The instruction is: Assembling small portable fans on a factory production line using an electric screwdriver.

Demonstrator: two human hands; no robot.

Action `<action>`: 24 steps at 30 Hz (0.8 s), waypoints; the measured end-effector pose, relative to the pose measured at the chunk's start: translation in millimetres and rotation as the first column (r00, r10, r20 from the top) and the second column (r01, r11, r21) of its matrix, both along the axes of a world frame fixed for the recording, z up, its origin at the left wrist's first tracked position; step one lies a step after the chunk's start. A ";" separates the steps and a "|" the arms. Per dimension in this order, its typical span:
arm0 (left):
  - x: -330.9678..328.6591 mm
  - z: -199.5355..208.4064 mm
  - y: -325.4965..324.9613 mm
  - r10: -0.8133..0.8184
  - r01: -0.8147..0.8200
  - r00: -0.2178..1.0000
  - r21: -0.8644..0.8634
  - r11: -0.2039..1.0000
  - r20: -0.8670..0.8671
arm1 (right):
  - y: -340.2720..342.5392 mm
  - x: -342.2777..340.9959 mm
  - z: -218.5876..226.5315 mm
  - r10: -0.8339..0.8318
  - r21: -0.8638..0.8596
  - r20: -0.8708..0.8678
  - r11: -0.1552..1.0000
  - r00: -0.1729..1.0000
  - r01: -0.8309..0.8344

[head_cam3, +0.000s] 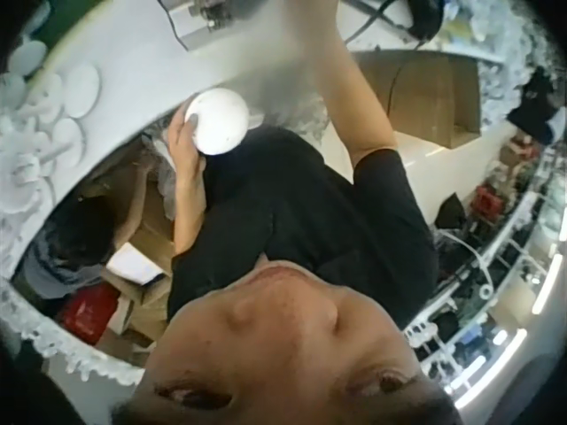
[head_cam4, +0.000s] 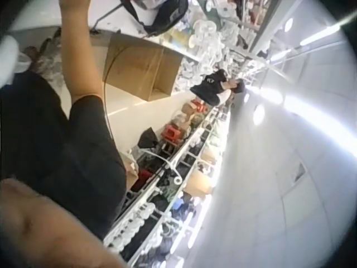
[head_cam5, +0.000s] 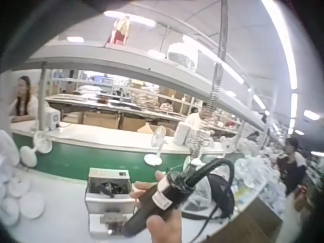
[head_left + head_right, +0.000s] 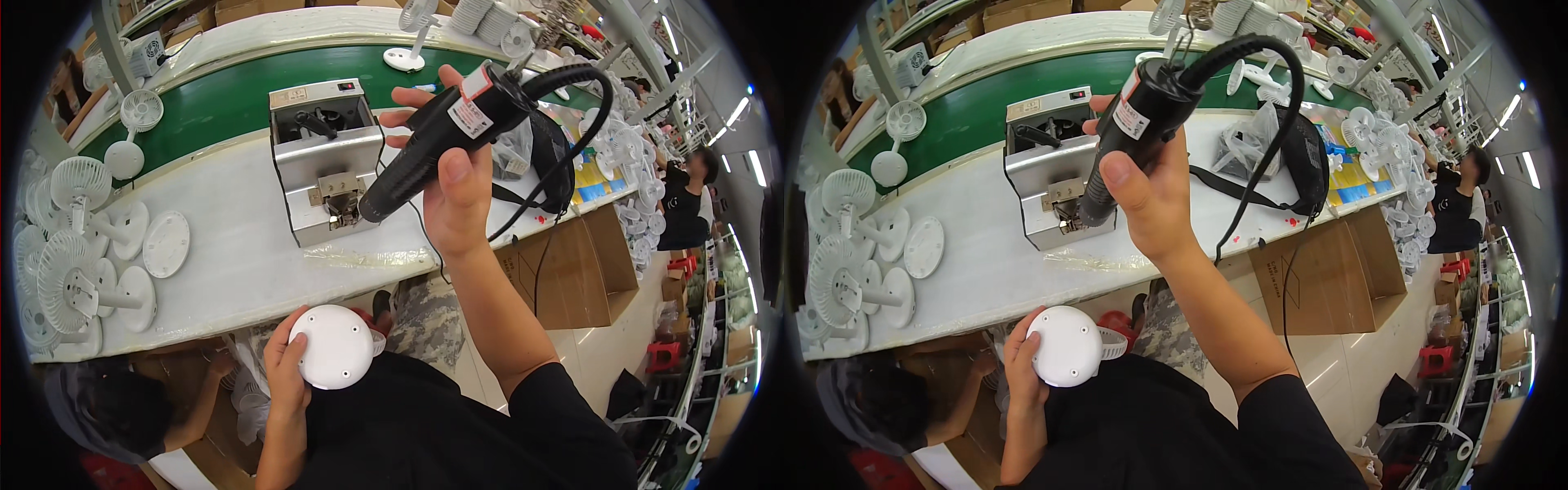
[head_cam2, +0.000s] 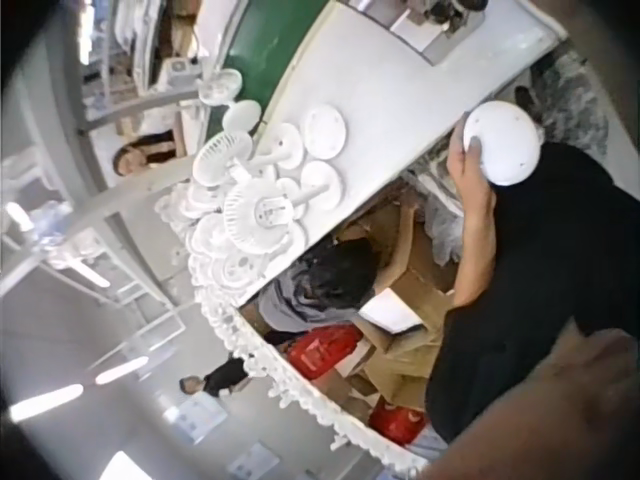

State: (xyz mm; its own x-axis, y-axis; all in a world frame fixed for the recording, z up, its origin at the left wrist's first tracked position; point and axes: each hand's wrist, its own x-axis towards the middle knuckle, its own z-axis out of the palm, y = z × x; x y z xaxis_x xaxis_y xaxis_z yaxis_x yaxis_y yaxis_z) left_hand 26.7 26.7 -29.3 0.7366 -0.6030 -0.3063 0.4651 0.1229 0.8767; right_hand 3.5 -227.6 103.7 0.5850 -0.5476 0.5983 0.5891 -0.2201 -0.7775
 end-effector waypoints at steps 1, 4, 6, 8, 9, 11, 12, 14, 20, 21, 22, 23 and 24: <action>0.1 -0.9 1.2 0.000 0.000 1.000 0.000 1.000 0.001 | -0.4 -0.9 -2.6 0.000 0.000 0.001 1.000 1.000 0.000; -0.7 -4.5 5.3 0.017 -0.017 1.000 -0.008 1.000 -0.023 | -5.4 -3.7 -17.0 0.028 -0.006 0.026 1.000 0.999 -0.028; -0.2 -5.1 7.6 0.021 -0.021 0.999 -0.008 1.000 -0.033 | -3.6 -7.3 -26.9 0.006 -0.015 0.048 1.000 0.999 -0.005; 1.1 -4.0 10.9 0.025 -0.029 0.995 -0.032 0.999 -0.099 | 8.3 -14.8 -42.5 -0.025 -0.020 0.061 0.999 0.998 0.026; 1.7 -3.3 12.4 0.028 -0.034 0.991 -0.043 0.998 -0.133 | 15.9 -19.9 -53.6 -0.128 -0.013 0.048 0.992 0.991 0.129; 3.4 -2.3 14.8 0.030 -0.040 0.985 -0.052 0.998 -0.169 | 27.5 -33.7 -79.1 -0.237 -0.037 0.003 0.971 0.972 0.237; 4.5 -2.0 15.7 0.000 -0.011 0.985 -0.064 0.998 -0.175 | 32.4 -41.6 -89.4 -0.244 -0.067 -0.028 0.968 0.969 0.242; 7.8 -1.1 17.4 -0.064 0.048 0.981 -0.089 0.995 -0.183 | 41.9 -58.7 -95.5 -0.217 -0.136 -0.071 0.969 0.974 0.206; 11.4 -6.1 33.5 -0.148 0.136 0.979 -0.089 0.987 -0.139 | 6.0 -123.0 -12.5 -0.271 -0.600 0.248 0.711 0.930 0.367; 10.7 -6.6 34.1 -0.156 0.144 0.978 -0.090 0.985 -0.140 | -7.8 -119.6 8.2 -0.341 -0.449 0.407 0.734 0.848 0.510; 10.5 -7.8 37.6 -0.153 0.143 0.979 -0.082 0.986 -0.135 | -32.5 -118.8 20.9 -0.525 -0.341 0.445 0.650 0.726 0.679; 11.6 -8.9 39.4 -0.153 0.143 0.980 -0.078 0.987 -0.128 | -64.2 -121.8 32.1 -0.598 -0.201 0.319 0.716 0.736 0.669; 12.6 -9.3 40.9 -0.146 0.138 0.982 -0.074 0.988 -0.121 | -94.6 -113.4 44.7 -0.717 -0.189 0.097 0.668 0.691 0.720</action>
State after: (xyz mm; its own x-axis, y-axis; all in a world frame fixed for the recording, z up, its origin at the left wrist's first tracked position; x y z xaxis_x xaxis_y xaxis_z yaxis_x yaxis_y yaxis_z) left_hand 39.3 67.6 -38.7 0.6001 -0.7206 -0.3473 0.5878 0.1028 0.8024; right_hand -109.9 -322.2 148.4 0.0525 -0.6652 0.7448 0.1930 -0.7250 -0.6611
